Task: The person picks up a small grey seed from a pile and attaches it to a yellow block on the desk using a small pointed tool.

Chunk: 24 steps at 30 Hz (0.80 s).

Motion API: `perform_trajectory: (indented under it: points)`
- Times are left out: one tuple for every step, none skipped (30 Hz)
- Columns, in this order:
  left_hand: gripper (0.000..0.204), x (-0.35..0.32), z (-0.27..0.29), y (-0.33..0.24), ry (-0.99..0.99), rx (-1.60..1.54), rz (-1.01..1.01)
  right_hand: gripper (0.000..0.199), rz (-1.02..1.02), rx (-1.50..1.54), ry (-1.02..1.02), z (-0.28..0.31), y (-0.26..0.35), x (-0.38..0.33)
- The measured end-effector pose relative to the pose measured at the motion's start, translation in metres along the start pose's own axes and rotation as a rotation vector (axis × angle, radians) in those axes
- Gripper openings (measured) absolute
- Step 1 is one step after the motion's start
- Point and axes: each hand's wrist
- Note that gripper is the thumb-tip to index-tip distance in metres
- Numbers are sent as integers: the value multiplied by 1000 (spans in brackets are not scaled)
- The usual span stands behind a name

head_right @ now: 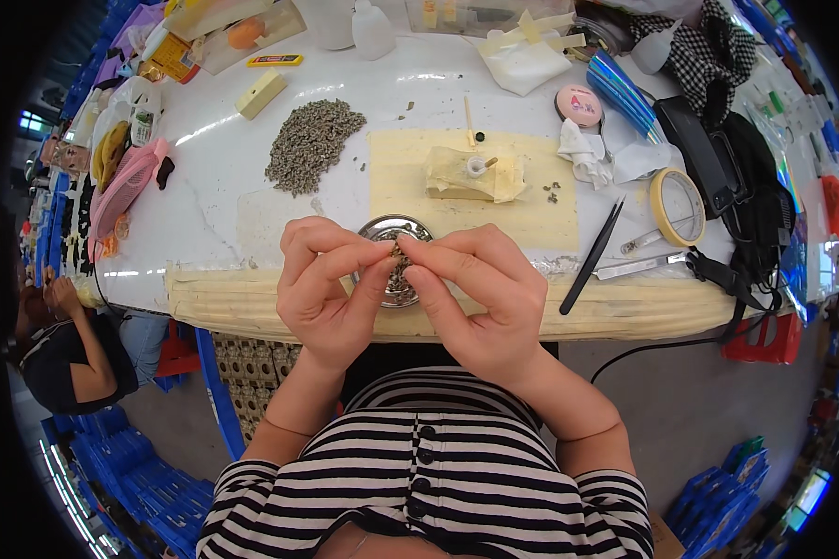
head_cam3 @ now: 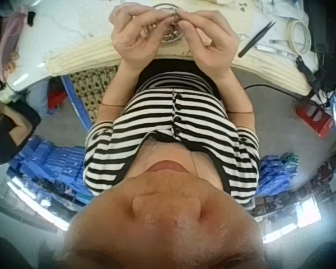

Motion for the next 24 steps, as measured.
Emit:
perform_trajectory:
  points:
    - [24,0,0,0,6,-10,2,23,-81,48,8,0,-1,-1]
    - [24,0,0,0,13,-23,3,21,-179,126,24,0,-2,-2]
    - [24,1,0,0,16,-28,-8,19,-276,205,41,0,-3,-3]
    - [23,2,0,0,18,-34,-20,17,-373,283,58,0,-3,-3]
    - [23,3,0,0,21,-38,-32,17,-419,313,46,0,-2,-3]
    - [23,2,0,0,18,-28,-36,16,-464,342,33,-1,0,-1]
    - [23,2,-1,0,14,-18,-40,15,-510,372,21,-1,1,-1]
    - [23,2,-1,0,9,-5,-44,16,-401,292,11,-1,0,0]
    - [24,1,0,-1,11,12,-44,18,-291,213,1,0,-2,0]
    - [24,1,0,-2,13,29,-45,20,-182,134,-8,1,-2,0]
    - [24,1,0,-2,16,43,-45,22,-78,72,-15,1,-1,0]
    - [24,1,0,-2,14,50,-42,24,25,11,-21,1,2,1]
    - [24,1,-1,-2,13,57,-39,26,128,-51,-27,1,4,2]
    - [24,2,-1,-2,12,64,-36,29,178,-80,-20,0,5,1]
    - [23,2,-1,-2,5,62,-34,31,228,-109,-12,-1,6,1]
    - [23,1,-2,-1,-2,60,-32,33,277,-138,-5,-1,6,1]
    - [23,0,-2,0,-11,59,-31,32,226,-120,-4,-1,6,0]
    - [22,0,-1,1,-11,38,-14,30,174,-101,-3,0,5,-1]
    - [22,0,-1,1,-12,17,3,29,123,-82,-3,0,4,-2]
    - [22,0,0,2,-11,-6,20,27,-4,19,5,0,3,-3]
    - [22,-1,0,2,-10,-23,32,24,-131,120,12,-1,1,-5]
    - [22,-1,0,2,-9,-39,43,22,-257,222,19,-1,1,-6]
    - [22,-1,0,2,-9,-54,56,20,-345,293,41,0,1,-5]
    - [23,-1,0,1,3,-51,41,19,-433,365,63,1,3,-4]
Point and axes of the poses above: each hand's wrist, its own x-axis towards the middle knuckle, its own z-axis out of the back of the hand, y = z × x, and after that the axes turned 13 degrees about -y, right-handed
